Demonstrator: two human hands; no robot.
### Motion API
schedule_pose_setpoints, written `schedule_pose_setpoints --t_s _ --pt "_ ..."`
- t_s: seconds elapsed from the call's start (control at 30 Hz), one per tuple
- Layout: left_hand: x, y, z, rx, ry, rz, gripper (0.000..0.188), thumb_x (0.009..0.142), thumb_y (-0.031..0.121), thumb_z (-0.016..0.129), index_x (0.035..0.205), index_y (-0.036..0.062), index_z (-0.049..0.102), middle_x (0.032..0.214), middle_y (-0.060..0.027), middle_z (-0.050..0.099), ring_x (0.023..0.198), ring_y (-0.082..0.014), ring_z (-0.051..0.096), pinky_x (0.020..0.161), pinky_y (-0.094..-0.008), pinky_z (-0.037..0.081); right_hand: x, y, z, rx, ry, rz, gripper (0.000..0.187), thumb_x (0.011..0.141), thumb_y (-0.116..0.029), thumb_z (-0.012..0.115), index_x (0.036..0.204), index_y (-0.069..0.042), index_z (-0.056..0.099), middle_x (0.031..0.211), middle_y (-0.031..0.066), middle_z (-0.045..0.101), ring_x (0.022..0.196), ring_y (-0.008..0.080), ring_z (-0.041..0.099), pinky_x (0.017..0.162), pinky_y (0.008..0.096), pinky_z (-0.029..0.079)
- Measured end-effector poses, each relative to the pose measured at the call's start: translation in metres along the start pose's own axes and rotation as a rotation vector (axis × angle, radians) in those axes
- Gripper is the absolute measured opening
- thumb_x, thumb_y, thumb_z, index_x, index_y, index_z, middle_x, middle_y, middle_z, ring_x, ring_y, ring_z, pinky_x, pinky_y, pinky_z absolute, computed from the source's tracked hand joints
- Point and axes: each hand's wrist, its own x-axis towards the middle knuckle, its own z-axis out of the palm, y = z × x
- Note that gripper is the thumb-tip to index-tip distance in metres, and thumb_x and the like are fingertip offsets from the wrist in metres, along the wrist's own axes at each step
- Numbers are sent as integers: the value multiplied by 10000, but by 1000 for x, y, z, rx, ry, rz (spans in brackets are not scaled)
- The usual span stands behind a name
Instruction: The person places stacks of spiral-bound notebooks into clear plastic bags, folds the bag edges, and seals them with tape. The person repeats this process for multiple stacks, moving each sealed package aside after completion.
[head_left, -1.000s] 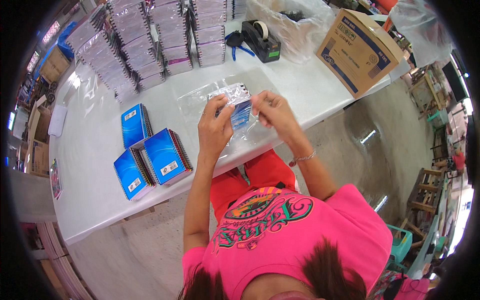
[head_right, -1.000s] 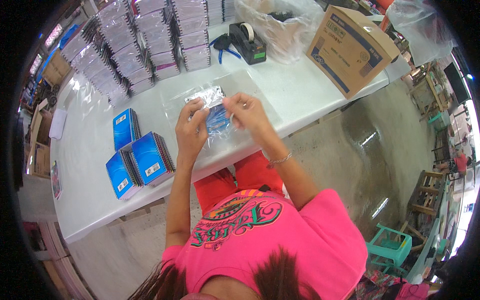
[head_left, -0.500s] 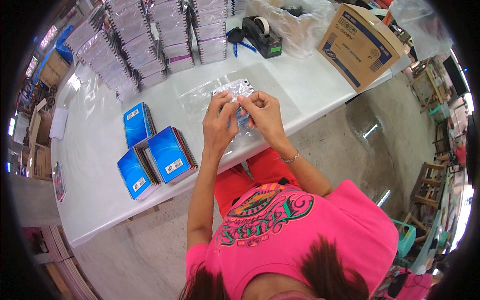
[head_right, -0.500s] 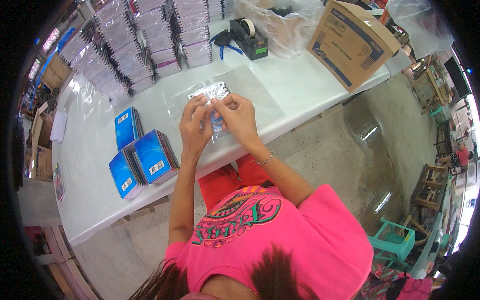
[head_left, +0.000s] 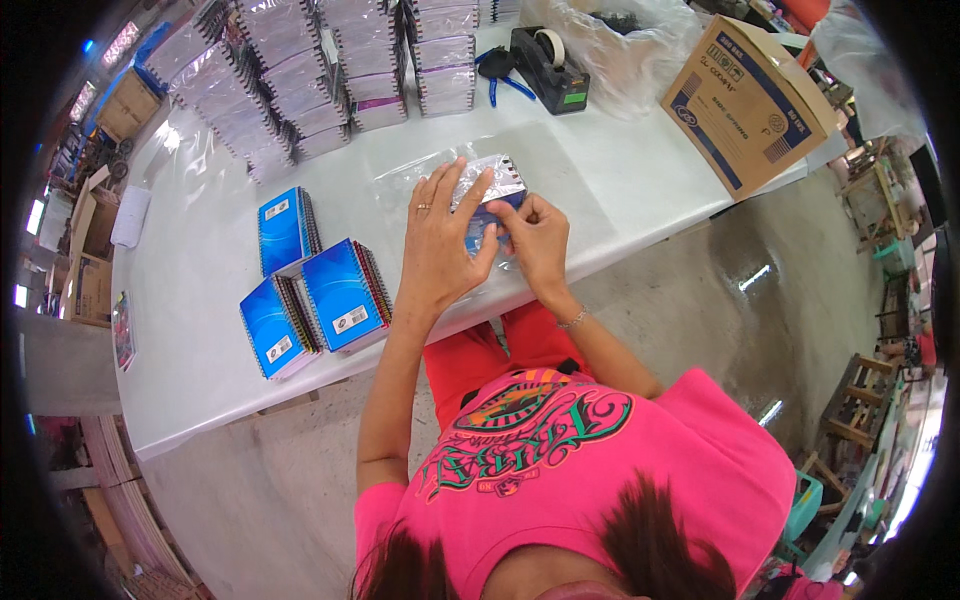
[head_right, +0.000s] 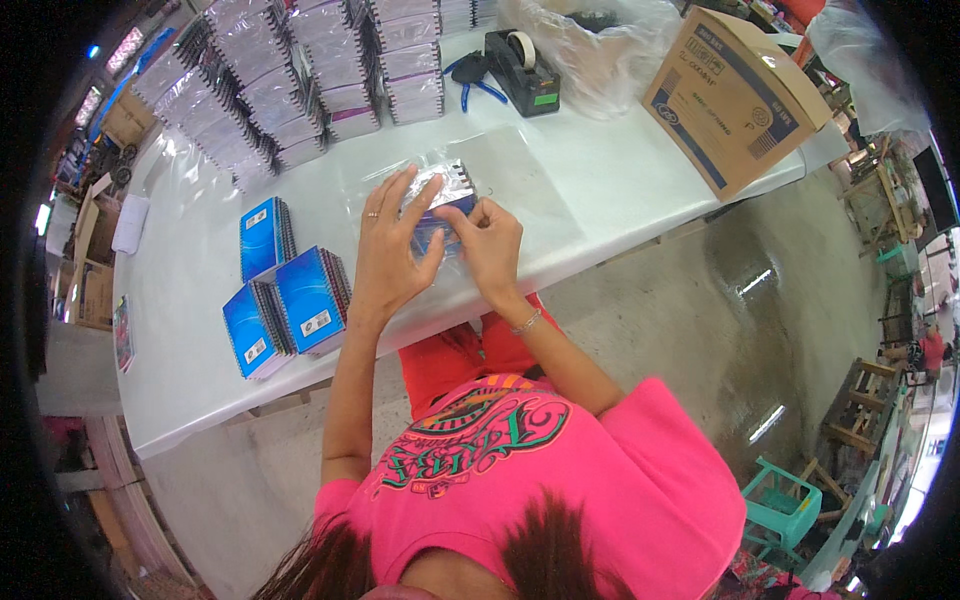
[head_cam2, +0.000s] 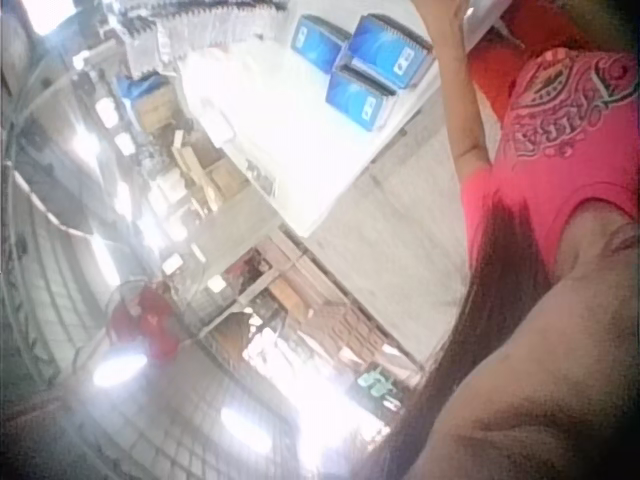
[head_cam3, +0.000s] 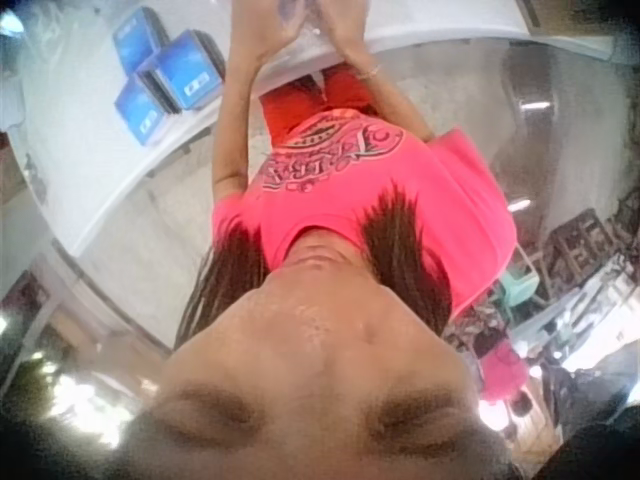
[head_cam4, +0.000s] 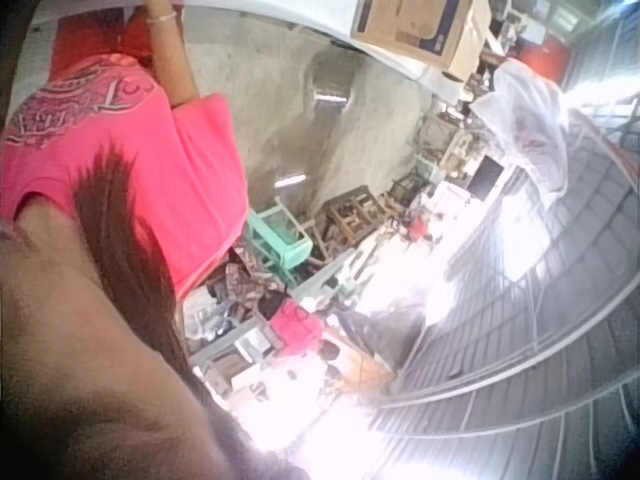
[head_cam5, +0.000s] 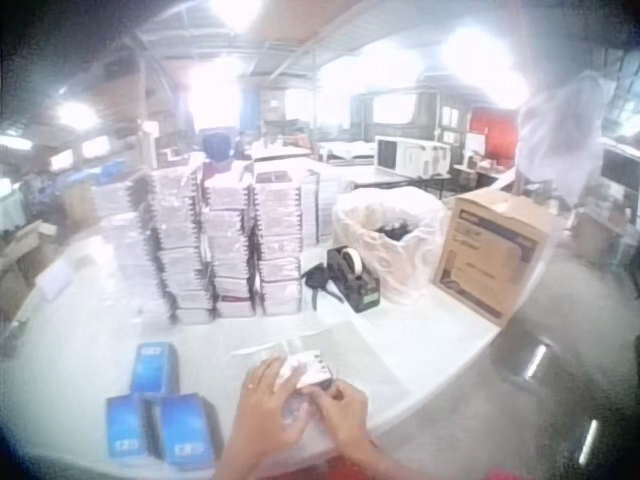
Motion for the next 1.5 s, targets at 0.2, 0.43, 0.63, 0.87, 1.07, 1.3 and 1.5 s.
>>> schedule_pose_setpoints --t_s 0.2,0.43,0.63,0.87,1.07,1.3,1.5 --pt "32 13 -6 130 -108 -81 663 731 272 764 1327 132 511 1291 -167 523 1181 -371 504 1087 -502 271 -23 44 -28 -375 -180 -67 360 871 -229 726 622 -56 531 543 10 552 470 97 481 441 276 369" --pt "52 1 -7 -295 -27 -196 866 724 256 821 1452 153 362 1215 -140 533 1094 -316 576 1014 -449 398 -40 21 -13 891 -518 700 337 976 -262 588 1238 -63 511 1078 71 631 863 205 655 741 284 538" --pt "-4 -9 11 -1104 318 -419 892 786 112 790 1498 104 254 1354 -128 417 1230 -234 490 1046 -365 423 47 -29 -30 688 -602 -89 821 852 -49 702 1505 -123 209 1422 81 408 1305 216 414 1112 368 333" --pt "-36 -20 52 -929 97 -478 1064 749 190 833 1529 90 116 1465 -172 317 1346 -271 363 1133 -400 315 66 -3 -38 191 -880 -183 1018 723 -7 776 1523 -111 155 1470 133 325 1383 263 302 1157 391 251" --pt "-11 -12 -15 -458 53 -214 833 722 164 821 1433 160 387 1456 -131 355 1368 -324 351 1137 -439 311 64 -55 -55 -291 -784 -648 769 717 -18 760 1386 -108 389 1423 133 383 1365 320 331 1136 403 269" --pt "45 5 -85 -53 -18 3 151 787 243 763 845 104 757 1296 -90 551 1318 -290 415 1072 -409 356 88 -141 -55 -361 -632 -957 106 799 -110 713 829 -35 645 1189 94 583 1118 269 554 980 350 403" --pt "66 5 -71 -66 43 -231 346 778 186 774 1109 142 683 1224 -135 531 1104 -265 570 969 -399 436 108 -134 -36 -420 -639 -788 258 802 -131 724 1035 -50 649 1095 75 607 978 195 569 827 320 465"
